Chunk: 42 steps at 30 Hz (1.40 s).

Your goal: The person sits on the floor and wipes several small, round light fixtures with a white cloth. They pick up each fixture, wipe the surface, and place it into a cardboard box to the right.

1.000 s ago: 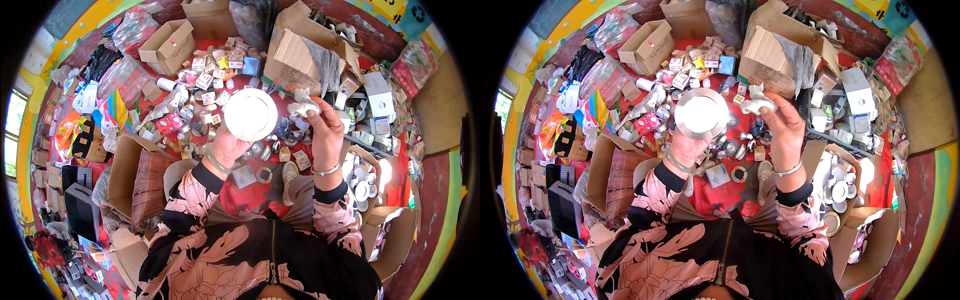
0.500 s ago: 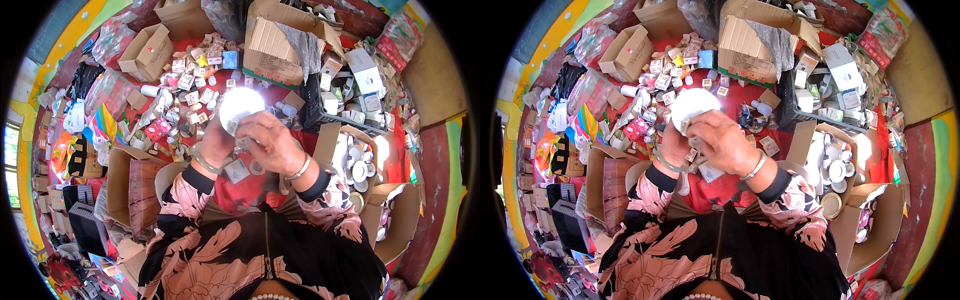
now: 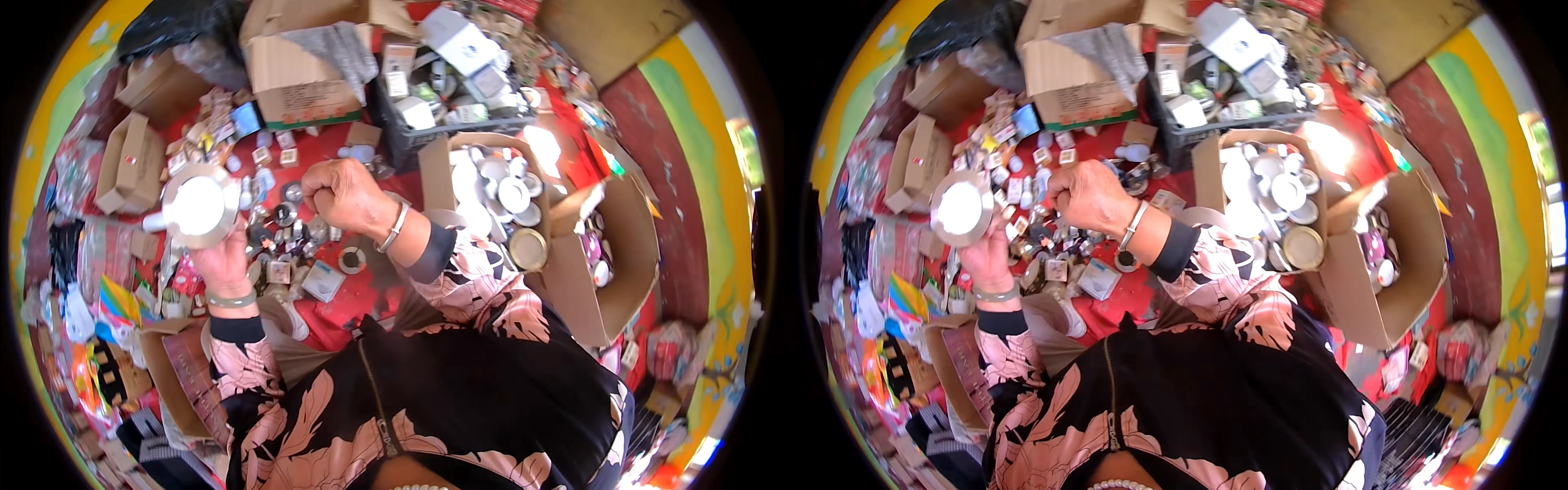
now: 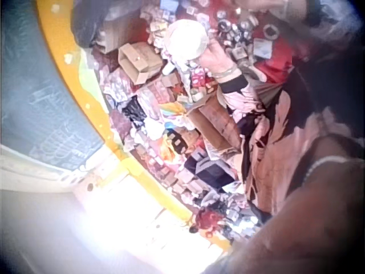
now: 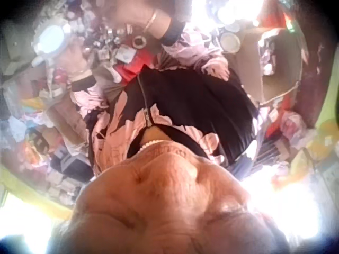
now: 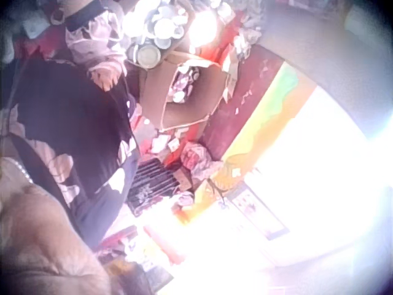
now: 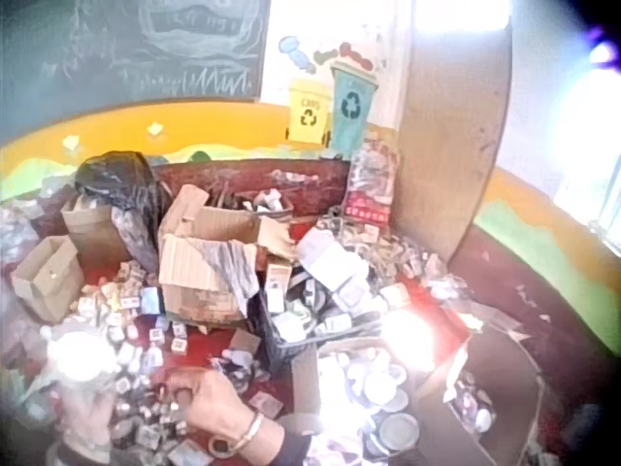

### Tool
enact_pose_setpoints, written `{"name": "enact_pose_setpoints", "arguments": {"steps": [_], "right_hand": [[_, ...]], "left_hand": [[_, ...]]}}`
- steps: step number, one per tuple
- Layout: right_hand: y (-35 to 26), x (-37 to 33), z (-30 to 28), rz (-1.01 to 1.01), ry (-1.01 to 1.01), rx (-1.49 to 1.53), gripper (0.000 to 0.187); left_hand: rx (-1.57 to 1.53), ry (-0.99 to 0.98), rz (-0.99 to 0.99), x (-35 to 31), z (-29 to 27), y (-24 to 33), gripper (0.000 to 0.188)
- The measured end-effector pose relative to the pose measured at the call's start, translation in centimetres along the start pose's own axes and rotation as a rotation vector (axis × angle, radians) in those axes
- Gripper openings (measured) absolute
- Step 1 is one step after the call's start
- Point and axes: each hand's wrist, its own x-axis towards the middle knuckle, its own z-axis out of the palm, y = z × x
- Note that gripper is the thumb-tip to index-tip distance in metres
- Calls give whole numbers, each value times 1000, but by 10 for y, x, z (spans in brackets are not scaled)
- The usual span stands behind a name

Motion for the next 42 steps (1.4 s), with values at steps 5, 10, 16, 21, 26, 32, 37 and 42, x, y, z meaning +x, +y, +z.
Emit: {"name": "enact_pose_setpoints", "arguments": {"steps": [5,10,16,21,26,32,37,42], "right_hand": [[-43,-57,-30,597,-91,583,25],[-62,-116,-72,682,-38,757,17],[-46,-166,-113,755,125,821,10],[59,-206,-161,646,739,808,6],[190,-222,-213,706,964,747,8],[293,-181,-192,916,867,750,6],[338,-169,-174,1089,977,543,16],[359,-171,-172,999,972,609,15]], "left_hand": [[144,42,-74,-34,38,-68,50],[137,41,-355,-70,47,-120,55],[358,0,-658,-74,76,-156,54],[690,90,-594,-50,67,-128,39],[873,331,-338,-33,30,-64,35],[802,662,-269,-39,-28,-37,26],[894,656,-271,-29,-21,-46,26],[949,628,-305,-27,-23,-50,26]]}}
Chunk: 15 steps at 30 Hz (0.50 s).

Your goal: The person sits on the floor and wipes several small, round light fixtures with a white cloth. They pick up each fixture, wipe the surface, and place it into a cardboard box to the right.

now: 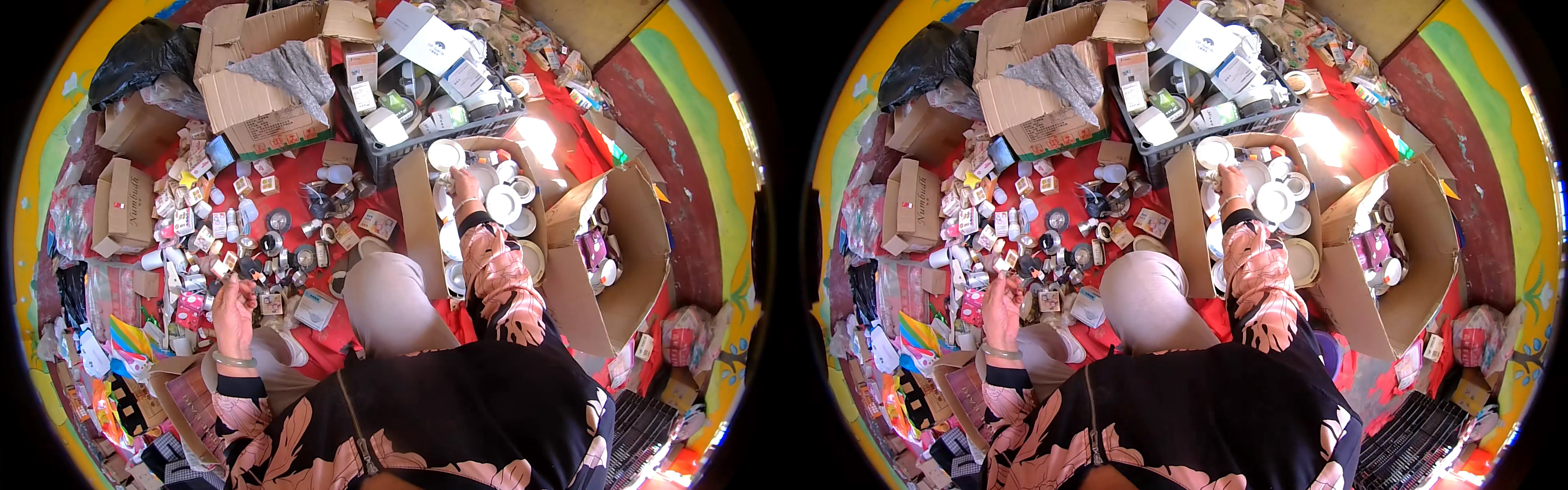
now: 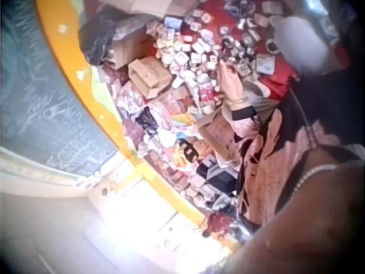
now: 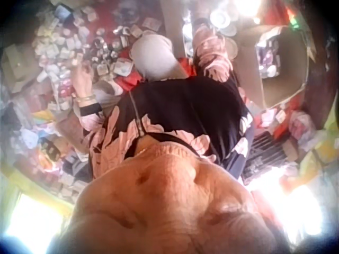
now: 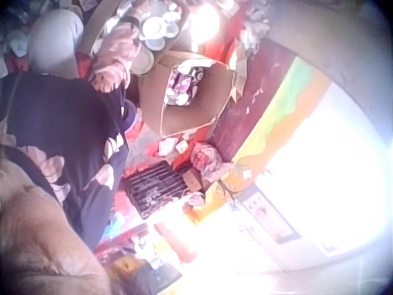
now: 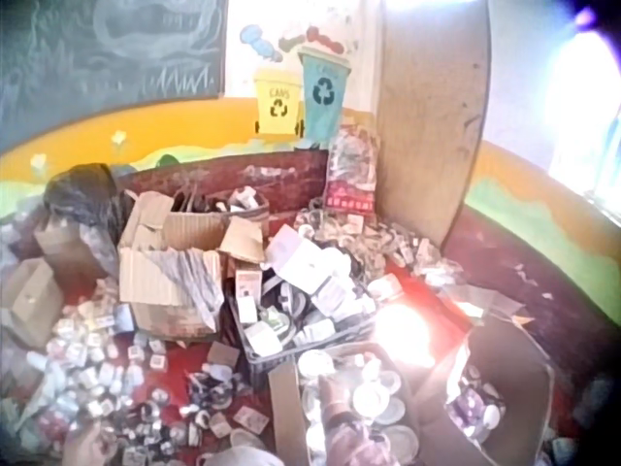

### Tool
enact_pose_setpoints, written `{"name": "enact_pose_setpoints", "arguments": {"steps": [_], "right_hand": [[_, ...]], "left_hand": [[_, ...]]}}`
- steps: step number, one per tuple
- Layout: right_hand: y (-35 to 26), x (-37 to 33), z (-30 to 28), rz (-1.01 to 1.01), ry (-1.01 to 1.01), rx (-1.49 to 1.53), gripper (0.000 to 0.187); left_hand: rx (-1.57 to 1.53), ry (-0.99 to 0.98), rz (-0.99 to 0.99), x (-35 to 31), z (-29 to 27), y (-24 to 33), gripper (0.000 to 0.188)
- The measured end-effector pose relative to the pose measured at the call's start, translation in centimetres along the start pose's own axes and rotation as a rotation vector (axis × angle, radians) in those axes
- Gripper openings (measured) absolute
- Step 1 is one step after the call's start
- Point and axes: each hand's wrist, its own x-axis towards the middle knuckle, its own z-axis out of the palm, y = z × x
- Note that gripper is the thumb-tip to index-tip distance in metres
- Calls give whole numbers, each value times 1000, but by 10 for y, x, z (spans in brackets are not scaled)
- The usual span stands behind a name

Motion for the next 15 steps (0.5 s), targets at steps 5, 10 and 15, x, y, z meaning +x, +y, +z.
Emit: {"name": "enact_pose_setpoints", "arguments": {"steps": [5,10,15], "right_hand": [[-6,-27,-6,222,-123,349,14],[4,-1,-7,422,-101,361,15],[1,24,-20,107,71,-672,25]], "left_hand": [[45,-15,16,-2,4,-1,26],[74,-3,19,-1,2,-4,26],[102,-18,34,0,6,-3,26]]}}
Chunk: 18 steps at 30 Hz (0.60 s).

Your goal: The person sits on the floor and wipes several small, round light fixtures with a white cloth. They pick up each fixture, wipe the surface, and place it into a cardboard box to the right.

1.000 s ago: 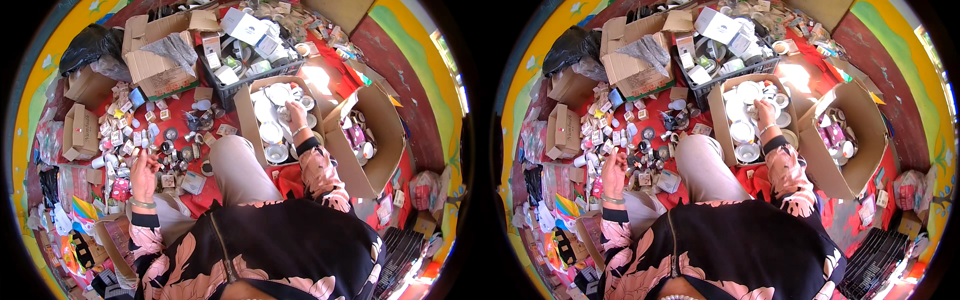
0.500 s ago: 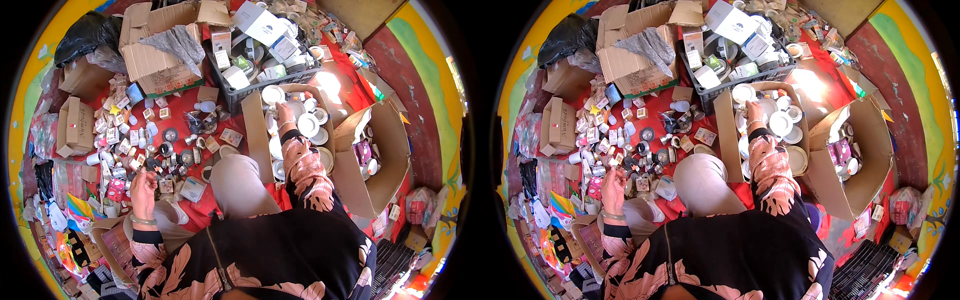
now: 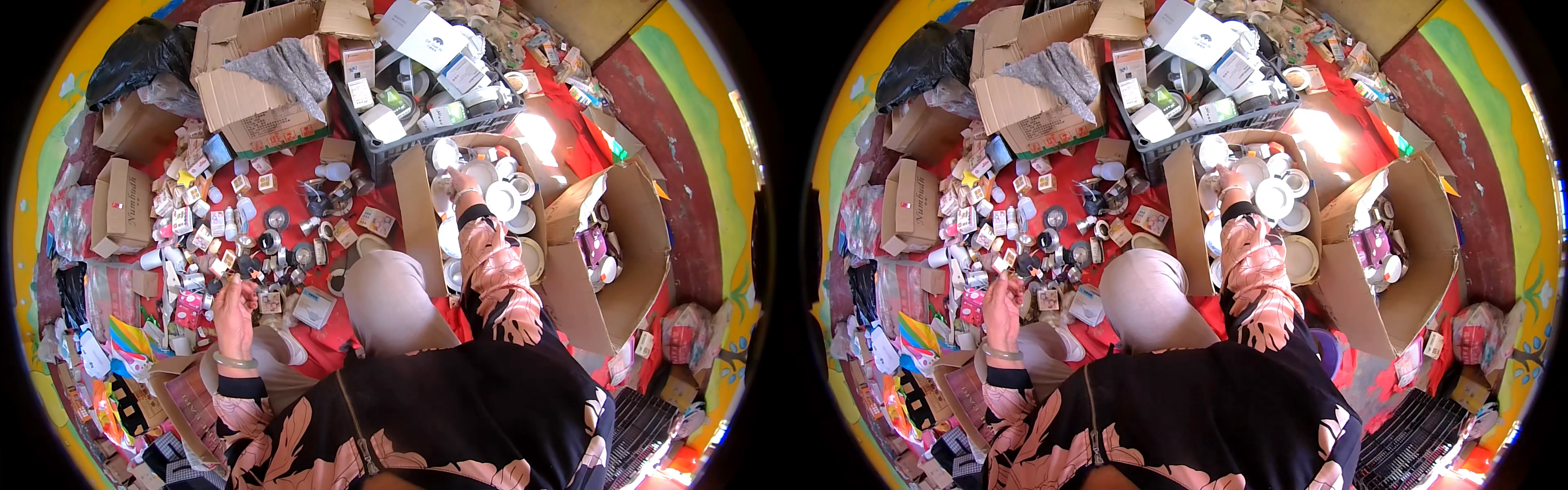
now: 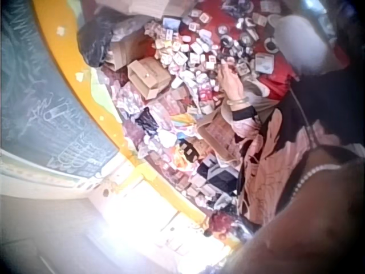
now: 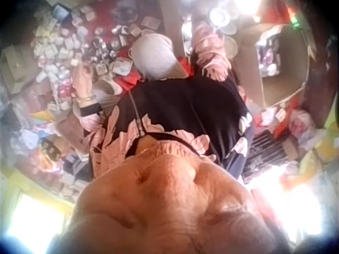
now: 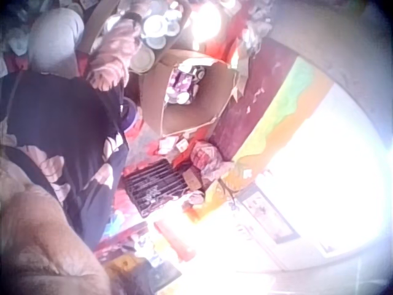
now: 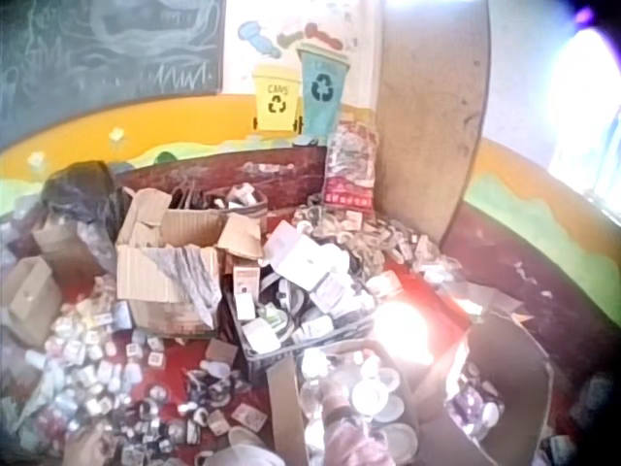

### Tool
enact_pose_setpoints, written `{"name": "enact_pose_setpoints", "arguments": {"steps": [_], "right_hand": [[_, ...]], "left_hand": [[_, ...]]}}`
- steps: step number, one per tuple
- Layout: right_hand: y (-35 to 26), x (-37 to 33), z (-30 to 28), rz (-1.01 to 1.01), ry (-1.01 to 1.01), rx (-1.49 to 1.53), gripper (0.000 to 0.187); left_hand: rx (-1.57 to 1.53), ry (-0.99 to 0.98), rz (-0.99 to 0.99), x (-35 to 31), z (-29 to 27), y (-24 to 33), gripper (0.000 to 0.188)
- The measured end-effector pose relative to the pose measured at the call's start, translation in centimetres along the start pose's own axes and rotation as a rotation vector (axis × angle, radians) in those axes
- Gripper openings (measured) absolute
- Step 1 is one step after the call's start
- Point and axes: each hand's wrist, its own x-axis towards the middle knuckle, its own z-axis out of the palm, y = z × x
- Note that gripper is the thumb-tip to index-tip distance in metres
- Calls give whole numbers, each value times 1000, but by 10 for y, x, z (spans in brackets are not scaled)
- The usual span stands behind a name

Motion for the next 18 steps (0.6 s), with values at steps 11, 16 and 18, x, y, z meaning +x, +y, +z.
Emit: {"name": "enact_pose_setpoints", "arguments": {"steps": [11,16,18], "right_hand": [[-74,-62,5,-453,77,-665,105],[-84,-58,11,-432,129,-677,100],[-93,-57,9,-432,151,-602,93]], "left_hand": [[25,32,7,-2,-6,-5,26],[34,38,27,-1,-10,-8,26],[36,54,28,-2,-13,-8,27]]}}
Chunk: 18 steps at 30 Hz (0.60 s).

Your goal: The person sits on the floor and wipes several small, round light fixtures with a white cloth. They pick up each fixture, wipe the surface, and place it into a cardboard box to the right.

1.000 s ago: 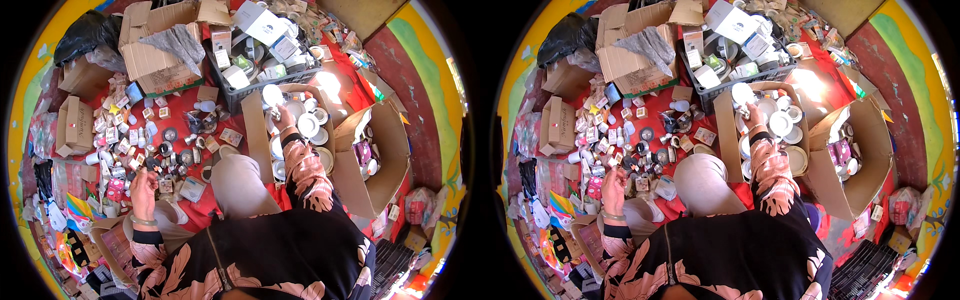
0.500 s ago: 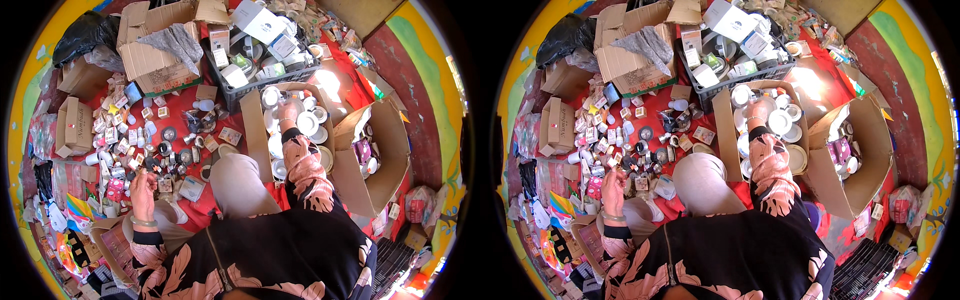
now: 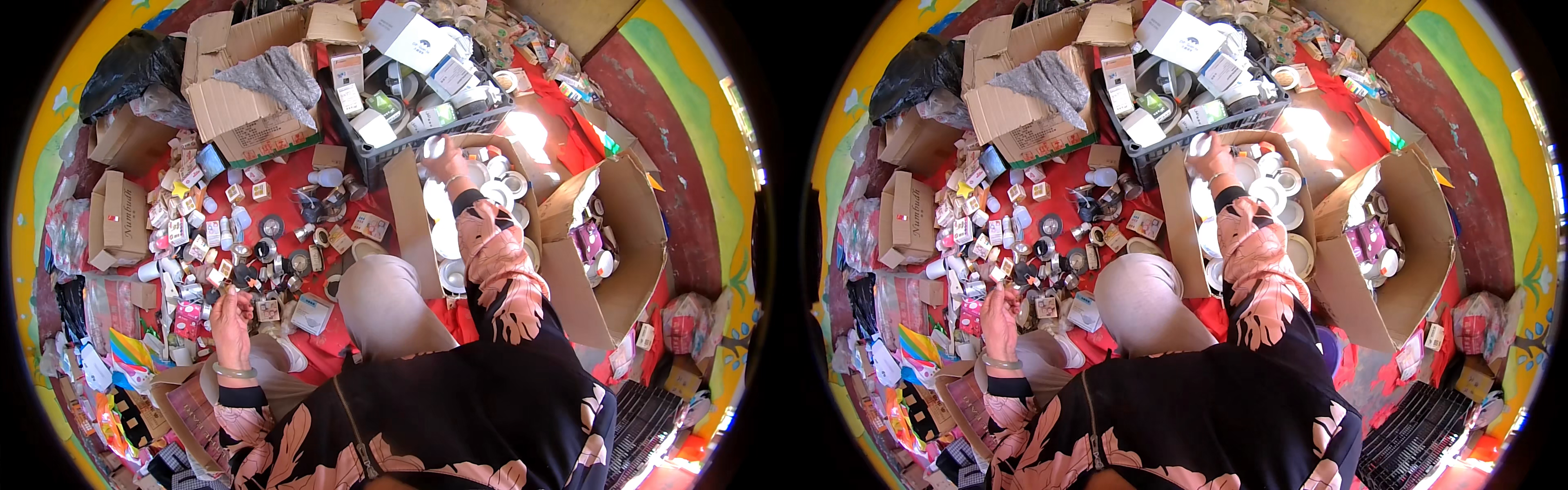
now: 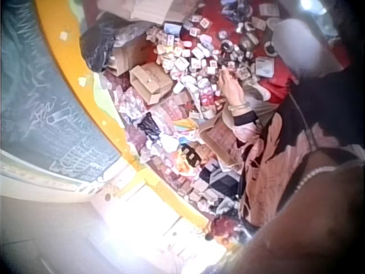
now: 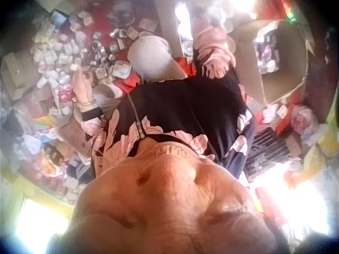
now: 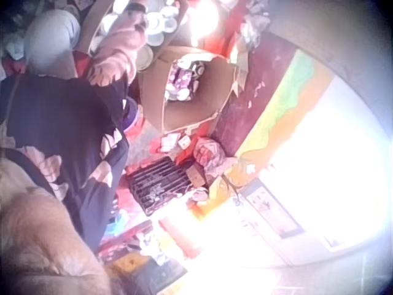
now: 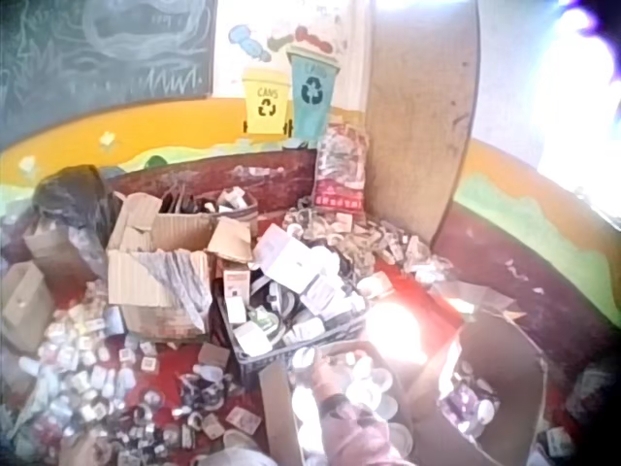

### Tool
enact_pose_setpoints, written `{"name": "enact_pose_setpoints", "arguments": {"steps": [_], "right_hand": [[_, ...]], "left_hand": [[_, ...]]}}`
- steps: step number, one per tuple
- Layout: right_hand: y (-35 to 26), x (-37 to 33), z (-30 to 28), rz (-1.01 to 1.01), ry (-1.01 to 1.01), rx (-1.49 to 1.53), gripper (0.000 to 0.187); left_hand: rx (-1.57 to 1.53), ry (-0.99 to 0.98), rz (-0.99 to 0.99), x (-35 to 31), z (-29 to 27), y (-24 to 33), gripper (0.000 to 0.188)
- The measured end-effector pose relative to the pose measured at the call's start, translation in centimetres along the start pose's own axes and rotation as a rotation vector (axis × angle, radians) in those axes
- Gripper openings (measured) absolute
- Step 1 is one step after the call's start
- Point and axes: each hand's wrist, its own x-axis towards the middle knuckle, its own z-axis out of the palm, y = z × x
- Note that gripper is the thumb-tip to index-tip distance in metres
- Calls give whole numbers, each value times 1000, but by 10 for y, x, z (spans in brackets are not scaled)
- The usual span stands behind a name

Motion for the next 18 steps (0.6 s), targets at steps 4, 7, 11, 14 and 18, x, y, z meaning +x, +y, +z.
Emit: {"name": "enact_pose_setpoints", "arguments": {"steps": [4,7,11,14,18], "right_hand": [[57,50,-16,-5,191,426,86],[36,23,-56,0,305,131,103],[47,13,-49,-149,243,-111,103],[49,9,-45,-176,175,-127,101],[35,7,-45,-216,1,-431,96]], "left_hand": [[-6,-25,-3,1,5,4,27],[20,-13,32,-4,-1,1,27],[49,-22,42,-2,2,2,27],[47,-41,24,0,-2,1,27],[61,-20,34,1,-3,-1,27]]}}
